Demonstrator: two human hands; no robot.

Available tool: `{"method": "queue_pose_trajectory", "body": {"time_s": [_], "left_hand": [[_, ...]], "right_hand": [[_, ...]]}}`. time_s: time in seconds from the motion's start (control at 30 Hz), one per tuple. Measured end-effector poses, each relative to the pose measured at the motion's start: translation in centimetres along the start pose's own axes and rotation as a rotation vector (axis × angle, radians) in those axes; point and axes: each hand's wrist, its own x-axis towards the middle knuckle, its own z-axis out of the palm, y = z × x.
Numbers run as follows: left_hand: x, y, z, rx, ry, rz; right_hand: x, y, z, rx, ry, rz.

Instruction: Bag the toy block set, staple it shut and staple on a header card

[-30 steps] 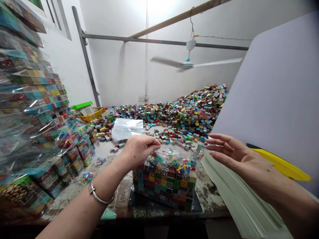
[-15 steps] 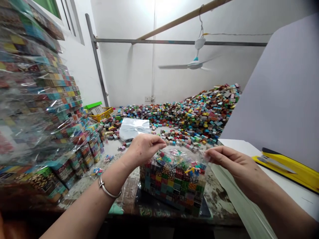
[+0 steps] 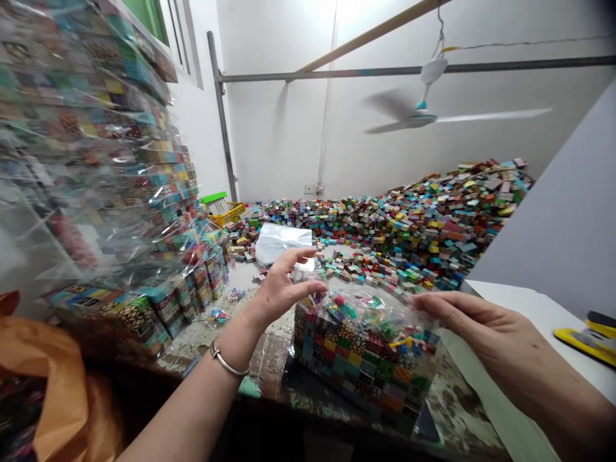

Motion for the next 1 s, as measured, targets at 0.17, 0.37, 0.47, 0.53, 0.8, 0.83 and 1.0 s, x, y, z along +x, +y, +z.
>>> {"method": "queue_pose_trajectory", "body": {"time_s": [0.17,0.37,0.47,0.53,0.8,0.83,1.0], "left_hand": [[-1.7,-2.7,0.4,-0.568,0.043,-0.261],[-1.4,-3.8,2.0,-0.587,0.271,-0.28],[-1.3,-3.7,2.4,-0.587,0.332,-0.285],[-1.3,-3.3,2.4,-0.592,0.366,-0.287],[-1.2,-3.1,2.9,-0.371,0.294,-0.291],[-1.2,-3.2,2.8,-0.356,0.275,-0.29],[-0.3,-1.2,1.7,-0.063,0.248,-0.05]], "right_hand": [[0.4,0.9,-0.2,-0.031,0.025,0.039],[1.0,2.8,-0.3,-0.007,0.064,0.019],[1.1,2.6,-0.8,-0.035,0.073,0.012],[1.2,2.2,-1.3,-0.031,0.074,-0.032],[0.8,0.1,-0.6,0.083,0.072,0.076],[0.7,0.0,-0.5,0.109,0.082,0.1],[0.3,0.0,-0.7,0.061,0.092,0.092]]}}
